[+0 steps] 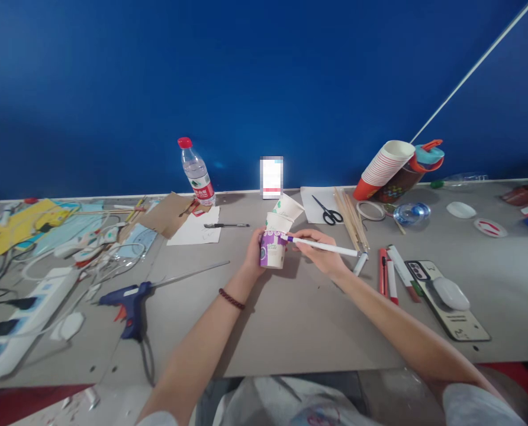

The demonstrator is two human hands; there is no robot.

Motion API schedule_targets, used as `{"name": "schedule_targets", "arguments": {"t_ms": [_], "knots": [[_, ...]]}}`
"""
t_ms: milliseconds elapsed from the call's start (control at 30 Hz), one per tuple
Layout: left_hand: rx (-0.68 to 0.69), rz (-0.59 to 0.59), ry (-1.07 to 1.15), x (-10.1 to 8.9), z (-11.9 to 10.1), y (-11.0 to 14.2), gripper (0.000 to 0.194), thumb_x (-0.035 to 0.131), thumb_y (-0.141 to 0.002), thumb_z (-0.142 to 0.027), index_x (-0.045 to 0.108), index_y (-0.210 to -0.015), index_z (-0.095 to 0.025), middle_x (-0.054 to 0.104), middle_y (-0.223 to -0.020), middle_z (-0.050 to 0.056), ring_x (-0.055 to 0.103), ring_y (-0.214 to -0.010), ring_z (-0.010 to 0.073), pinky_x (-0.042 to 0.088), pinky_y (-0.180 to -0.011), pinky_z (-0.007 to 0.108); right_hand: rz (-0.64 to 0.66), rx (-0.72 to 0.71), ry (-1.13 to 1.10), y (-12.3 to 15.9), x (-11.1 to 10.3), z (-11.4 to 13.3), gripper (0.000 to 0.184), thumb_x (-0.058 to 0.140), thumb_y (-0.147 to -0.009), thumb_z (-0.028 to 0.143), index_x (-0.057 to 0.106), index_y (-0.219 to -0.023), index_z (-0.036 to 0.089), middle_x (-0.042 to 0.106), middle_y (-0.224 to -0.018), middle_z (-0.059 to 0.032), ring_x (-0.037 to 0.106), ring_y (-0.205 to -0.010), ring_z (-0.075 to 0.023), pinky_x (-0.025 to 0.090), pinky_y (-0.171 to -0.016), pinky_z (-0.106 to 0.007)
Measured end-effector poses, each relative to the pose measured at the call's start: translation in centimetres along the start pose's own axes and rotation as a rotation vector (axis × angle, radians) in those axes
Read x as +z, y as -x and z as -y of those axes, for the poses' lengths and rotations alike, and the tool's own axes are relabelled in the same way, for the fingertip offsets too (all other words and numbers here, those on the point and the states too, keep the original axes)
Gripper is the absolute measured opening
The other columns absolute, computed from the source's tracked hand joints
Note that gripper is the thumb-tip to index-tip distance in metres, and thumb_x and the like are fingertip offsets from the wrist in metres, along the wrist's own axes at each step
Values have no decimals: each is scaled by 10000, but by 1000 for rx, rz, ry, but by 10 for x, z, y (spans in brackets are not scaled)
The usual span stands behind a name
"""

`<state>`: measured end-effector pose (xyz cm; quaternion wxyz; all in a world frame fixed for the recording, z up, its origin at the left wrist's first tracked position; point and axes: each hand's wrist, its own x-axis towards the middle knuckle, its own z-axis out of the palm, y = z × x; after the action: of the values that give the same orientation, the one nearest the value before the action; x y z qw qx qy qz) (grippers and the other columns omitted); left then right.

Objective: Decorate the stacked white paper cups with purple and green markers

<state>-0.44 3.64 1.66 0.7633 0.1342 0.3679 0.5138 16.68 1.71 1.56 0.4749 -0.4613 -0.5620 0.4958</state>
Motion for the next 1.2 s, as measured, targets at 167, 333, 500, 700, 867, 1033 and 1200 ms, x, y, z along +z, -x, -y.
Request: {"name": "schedule_targets", "arguments": {"t_ms": [167, 333, 500, 700, 867, 1033, 1200], "knots": [[7, 1, -6, 0, 0, 0, 219, 510, -831, -313, 631, -787, -135, 689, -670, 63, 635, -536, 179, 537, -554, 301, 4, -8, 13, 0, -2, -2, 285, 719, -766, 438, 731, -938, 211, 760, -998, -75, 713, -800, -203, 606, -776, -362], [40, -1, -13, 0, 0, -1, 209, 510, -820, -295, 632, -770, -133, 677, -642, 59, 621, -518, 171, 521, -540, 285, 77, -64, 53, 1, -3, 2, 211, 703, -782, 384, 732, -879, 199, 753, -1069, -106, 694, -1037, -279, 572, -814, -367], [57, 8, -14, -1, 0, -2, 192, 512, -811, -286, 630, -785, -137, 679, -652, 57, 620, -526, 174, 518, -540, 288, 80, -52, 19, 2, -1, 4, 202, 702, -780, 375, 734, -879, 201, 749, -1090, -107, 696, -1028, -272, 569, -830, -372], [35, -20, -9, 0, 0, -1, 198, 535, -816, -307, 624, -775, -136, 670, -652, 58, 608, -509, 173, 537, -555, 314, 22, -29, 9, 0, 0, 0, 265, 713, -770, 426, 734, -924, 211, 747, -1088, -89, 707, -885, -216, 589, -833, -376], [37, -17, -2, -1, 1, -3, 204, 524, -833, -303, 623, -780, -132, 667, -660, 63, 616, -515, 182, 537, -549, 323, 20, -42, 33, 0, -2, -6, 278, 707, -786, 422, 731, -977, 222, 747, -1051, -78, 706, -847, -204, 595, -824, -372], [47, -14, -12, -3, 2, -4, 178, 537, -817, -304, 610, -780, -145, 663, -656, 48, 606, -518, 172, 528, -553, 312, 16, -38, 57, 1, -2, -5, 271, 700, -791, 411, 730, -984, 223, 744, -1076, -82, 709, -851, -208, 593, -807, -364], [77, -17, 2, -3, 3, -6, 125, 565, -788, -281, 592, -766, -161, 636, -628, 20, 590, -521, 149, 497, -539, 265, 72, -70, 81, 0, -2, 3, 205, 700, -784, 382, 735, -877, 203, 751, -1074, -104, 697, -1005, -258, 572, -803, -350]]}}
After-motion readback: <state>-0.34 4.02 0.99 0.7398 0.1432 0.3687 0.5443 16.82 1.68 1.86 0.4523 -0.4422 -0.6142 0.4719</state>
